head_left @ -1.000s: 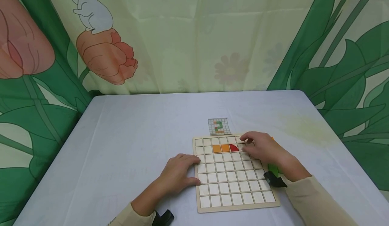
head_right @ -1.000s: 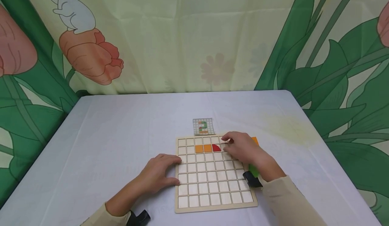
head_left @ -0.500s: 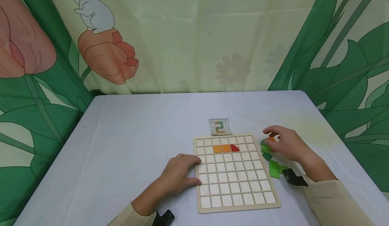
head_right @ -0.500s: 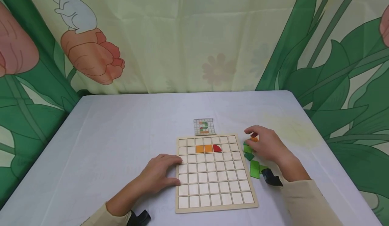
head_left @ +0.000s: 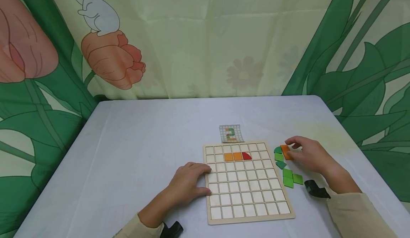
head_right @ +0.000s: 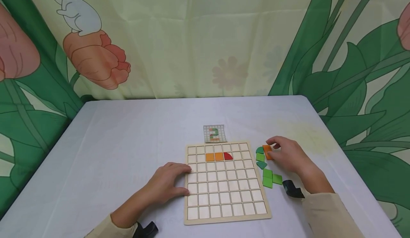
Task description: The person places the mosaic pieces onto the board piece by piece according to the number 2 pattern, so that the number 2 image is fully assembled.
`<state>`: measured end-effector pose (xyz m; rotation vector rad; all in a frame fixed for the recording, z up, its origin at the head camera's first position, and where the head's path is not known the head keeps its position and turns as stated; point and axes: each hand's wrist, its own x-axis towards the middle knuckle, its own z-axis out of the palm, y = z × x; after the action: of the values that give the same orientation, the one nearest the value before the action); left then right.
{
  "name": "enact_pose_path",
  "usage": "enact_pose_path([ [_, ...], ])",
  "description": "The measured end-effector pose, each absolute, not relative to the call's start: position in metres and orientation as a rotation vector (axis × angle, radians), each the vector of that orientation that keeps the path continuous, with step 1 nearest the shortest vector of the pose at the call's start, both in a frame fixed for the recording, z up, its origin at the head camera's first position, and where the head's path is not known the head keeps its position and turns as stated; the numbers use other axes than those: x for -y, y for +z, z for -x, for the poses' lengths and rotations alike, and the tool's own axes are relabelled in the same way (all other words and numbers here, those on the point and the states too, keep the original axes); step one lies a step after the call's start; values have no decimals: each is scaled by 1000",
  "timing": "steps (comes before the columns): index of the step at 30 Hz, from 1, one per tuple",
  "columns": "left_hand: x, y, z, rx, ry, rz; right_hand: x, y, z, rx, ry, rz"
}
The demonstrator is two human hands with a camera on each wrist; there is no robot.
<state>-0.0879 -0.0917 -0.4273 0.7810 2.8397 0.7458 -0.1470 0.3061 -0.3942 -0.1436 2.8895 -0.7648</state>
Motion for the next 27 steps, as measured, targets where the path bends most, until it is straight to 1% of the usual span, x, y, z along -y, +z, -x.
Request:
enact_pose_path([
  [27,92,-428,87,-2842,746,-774,-311,-403,158,-2856,-661,152],
])
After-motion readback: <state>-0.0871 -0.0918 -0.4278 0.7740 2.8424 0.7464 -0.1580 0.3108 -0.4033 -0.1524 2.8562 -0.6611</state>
